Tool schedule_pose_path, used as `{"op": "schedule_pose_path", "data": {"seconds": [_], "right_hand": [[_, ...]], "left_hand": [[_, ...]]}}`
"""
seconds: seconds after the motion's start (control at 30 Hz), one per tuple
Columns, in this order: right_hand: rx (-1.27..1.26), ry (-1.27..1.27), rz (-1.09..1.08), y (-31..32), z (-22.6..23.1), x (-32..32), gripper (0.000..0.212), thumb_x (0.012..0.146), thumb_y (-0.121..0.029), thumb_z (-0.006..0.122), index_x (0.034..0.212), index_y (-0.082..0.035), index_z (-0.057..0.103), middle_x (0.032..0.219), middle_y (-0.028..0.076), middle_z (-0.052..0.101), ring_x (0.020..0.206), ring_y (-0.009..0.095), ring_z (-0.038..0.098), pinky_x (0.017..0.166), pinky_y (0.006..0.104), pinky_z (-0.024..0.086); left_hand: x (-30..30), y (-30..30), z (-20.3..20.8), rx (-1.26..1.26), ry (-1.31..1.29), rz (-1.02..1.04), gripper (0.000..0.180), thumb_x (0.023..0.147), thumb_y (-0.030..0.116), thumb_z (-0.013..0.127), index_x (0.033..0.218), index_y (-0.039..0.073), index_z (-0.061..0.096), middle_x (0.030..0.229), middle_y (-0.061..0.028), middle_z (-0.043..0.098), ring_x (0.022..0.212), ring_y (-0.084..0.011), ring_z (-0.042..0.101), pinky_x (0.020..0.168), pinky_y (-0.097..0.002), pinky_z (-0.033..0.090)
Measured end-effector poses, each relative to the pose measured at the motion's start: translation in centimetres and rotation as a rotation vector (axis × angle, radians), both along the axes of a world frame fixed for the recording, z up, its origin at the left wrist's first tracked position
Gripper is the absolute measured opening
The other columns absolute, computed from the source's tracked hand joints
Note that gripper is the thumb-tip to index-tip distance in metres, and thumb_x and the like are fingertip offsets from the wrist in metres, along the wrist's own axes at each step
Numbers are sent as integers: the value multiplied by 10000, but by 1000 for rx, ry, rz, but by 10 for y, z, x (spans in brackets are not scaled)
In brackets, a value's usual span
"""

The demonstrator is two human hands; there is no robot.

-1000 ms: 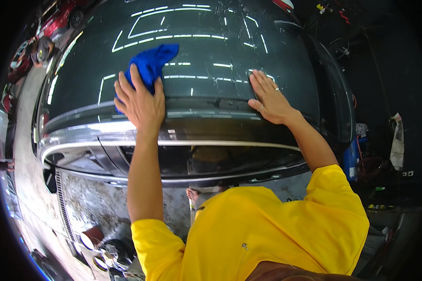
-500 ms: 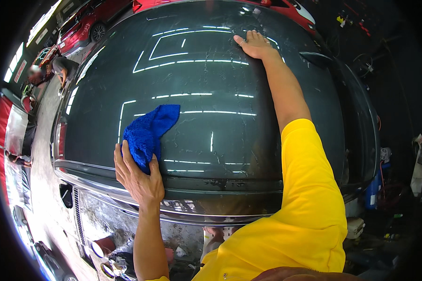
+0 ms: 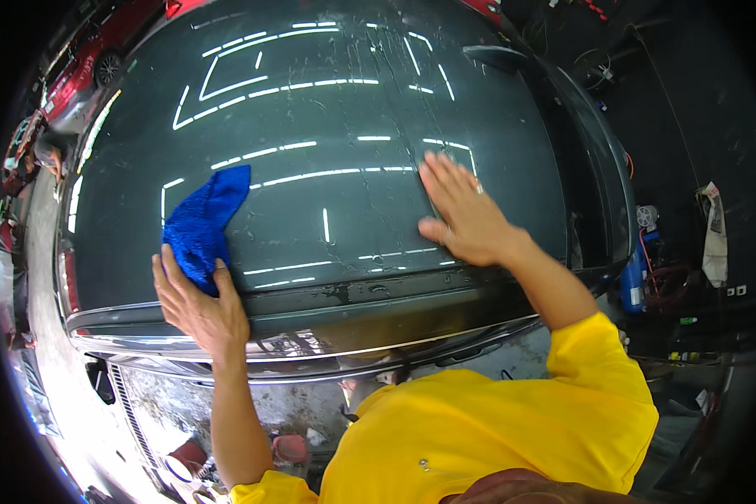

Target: The person wipes the roof of a dark-colored car with a blue cloth. They then use a sanding block to rub the surface of the car roof. Finally, the person holds up a sanding block and a yellow sandpaper sheet.

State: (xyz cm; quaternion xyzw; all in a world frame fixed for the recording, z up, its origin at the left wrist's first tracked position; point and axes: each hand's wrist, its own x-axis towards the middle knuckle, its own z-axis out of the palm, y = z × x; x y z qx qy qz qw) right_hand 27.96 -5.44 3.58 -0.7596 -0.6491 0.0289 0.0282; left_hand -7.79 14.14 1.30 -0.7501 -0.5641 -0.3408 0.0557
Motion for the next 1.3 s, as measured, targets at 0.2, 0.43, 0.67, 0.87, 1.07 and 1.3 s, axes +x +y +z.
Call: {"op": "schedule_pose_path", "data": {"seconds": [0.2, 0.43, 0.67, 0.87, 1.07, 1.3], "right_hand": [[153, 53, -234, 212, 11, 144, 932, 1047, -708, 299, 1629, 18, 261, 1718, 223, 215, 1603, 362, 179, 1294, 513, 164], [125, 88, -299, 239, 12, 154, 932, 1048, -712, 273, 1625, 20, 271, 1724, 215, 194, 1610, 348, 158, 1300, 500, 151], [-8, 38, -64, 7, -4, 50, 930, 1047, -643, 410, 1650, 26, 177, 1735, 240, 117, 1617, 378, 105, 1304, 494, 116], [76, -13, -94, 110, -8, 142, 906, 1065, -653, 330, 1640, 37, 214, 1726, 239, 169, 1613, 378, 125, 1307, 465, 104], [43, 70, -480, 253, 15, 211, 929, 1060, -696, 256, 1636, 32, 235, 1727, 215, 195, 1612, 350, 150, 1305, 457, 128], [83, 4, -29, 73, -23, 149, 875, 1071, -601, 410, 1651, 17, 194, 1736, 223, 144, 1620, 355, 113, 1306, 456, 103]], "left_hand": [[-9, 3, 2, -22, -19, -58, 738, 956, 314, 693, 1605, 161, 378, 1587, -171, 434, 1461, -391, 409, 1188, -545, 295], [-7, 6, 9, -36, -30, -48, 776, 920, 270, 720, 1599, 124, 375, 1593, -191, 417, 1463, -393, 403, 1203, -540, 279], [-7, -3, 8, -51, 1, 17, 789, 928, 278, 719, 1611, 138, 351, 1620, -178, 380, 1476, -388, 372, 1215, -536, 256], [-7, 0, 4, -71, -16, -40, 819, 893, 229, 733, 1608, 119, 350, 1605, -193, 402, 1464, -405, 389, 1207, -540, 261], [-15, 0, 10, -75, -22, -83, 785, 930, 234, 713, 1609, 117, 339, 1596, -209, 408, 1477, -422, 379, 1203, -546, 269], [-13, 3, -2, -39, 11, -18, 811, 909, 241, 734, 1605, 93, 346, 1598, -204, 404, 1474, -410, 377, 1197, -546, 264]]}}
